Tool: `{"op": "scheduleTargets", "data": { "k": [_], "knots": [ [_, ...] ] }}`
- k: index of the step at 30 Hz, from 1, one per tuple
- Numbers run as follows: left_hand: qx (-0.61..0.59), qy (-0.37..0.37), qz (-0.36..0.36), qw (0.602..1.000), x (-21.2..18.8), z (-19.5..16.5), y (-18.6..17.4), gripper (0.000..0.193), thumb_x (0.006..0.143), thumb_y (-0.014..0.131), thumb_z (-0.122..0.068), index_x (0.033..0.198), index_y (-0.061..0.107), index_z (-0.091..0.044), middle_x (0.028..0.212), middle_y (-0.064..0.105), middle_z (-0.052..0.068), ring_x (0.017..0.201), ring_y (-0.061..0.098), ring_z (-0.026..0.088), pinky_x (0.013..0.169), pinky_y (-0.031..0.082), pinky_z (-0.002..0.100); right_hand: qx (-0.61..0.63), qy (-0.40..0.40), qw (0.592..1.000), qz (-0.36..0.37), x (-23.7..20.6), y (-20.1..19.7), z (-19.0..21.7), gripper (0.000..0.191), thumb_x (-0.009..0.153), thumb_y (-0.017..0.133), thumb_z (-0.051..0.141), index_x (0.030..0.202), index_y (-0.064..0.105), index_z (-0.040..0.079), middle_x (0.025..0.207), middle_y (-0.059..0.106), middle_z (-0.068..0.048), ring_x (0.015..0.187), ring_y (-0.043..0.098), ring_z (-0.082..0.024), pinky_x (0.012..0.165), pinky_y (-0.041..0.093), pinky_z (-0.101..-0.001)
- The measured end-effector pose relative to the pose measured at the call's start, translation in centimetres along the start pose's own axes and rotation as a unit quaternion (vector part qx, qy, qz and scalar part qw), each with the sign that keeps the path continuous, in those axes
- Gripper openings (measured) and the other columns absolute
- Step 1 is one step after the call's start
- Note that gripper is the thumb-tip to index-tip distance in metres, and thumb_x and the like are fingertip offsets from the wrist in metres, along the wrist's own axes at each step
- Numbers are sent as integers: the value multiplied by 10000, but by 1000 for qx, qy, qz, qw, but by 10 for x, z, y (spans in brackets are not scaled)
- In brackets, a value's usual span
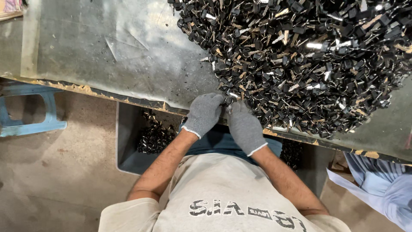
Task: The person sits at a worktable and sorts small black metal components from a large pile, picking pieces one at a time with both gloved hands, checking each piece, and placing accepted pieces into a growing pile on the left side of the table while rejected pieces drop into a bin below the table.
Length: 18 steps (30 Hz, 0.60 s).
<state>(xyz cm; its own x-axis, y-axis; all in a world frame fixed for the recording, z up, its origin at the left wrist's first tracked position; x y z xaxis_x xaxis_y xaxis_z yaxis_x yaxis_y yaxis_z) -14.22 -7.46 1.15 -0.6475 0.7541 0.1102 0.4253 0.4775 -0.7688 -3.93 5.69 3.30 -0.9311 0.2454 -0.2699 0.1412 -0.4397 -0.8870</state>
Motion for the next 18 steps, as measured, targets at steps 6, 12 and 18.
{"op": "scheduleTargets", "data": {
  "k": [6,12,18],
  "knots": [
    [31,58,-25,998,-2,-2,6,226,892,623,-71,1110,681,-67,1057,687,153,994,676,360,890,522,493,-103,-6,994,-47,-2,5,10,211,953,557,116,1128,574,-1,951,654,-220,708,725,-328,525,600,-403],
    [-17,-30,-4,999,-4,3,4,219,810,679,-95,1028,688,-76,970,680,149,944,663,382,838,522,499,-108,21,993,45,-13,-5,5,475,931,583,177,1301,509,-112,1066,618,-295,586,726,-310,425,595,-389],
    [2,-4,-29,1000,-6,3,7,185,835,667,-87,1019,674,-80,948,672,136,933,664,367,848,527,497,-28,-76,995,-59,0,-12,6,128,1014,546,153,1045,616,51,943,688,-172,717,728,-322,545,591,-429]
  ]
}}
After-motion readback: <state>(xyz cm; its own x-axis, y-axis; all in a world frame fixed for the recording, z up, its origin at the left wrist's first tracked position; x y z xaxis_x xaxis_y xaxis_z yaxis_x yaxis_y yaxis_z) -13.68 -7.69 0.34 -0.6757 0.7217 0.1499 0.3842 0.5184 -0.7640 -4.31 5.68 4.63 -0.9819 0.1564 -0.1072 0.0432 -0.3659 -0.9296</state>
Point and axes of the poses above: each hand's wrist, its own x-axis towards the middle knuckle, its own y-axis out of the palm, z = x × y, the point moved 1 cm from there along x, towards the middle knuckle
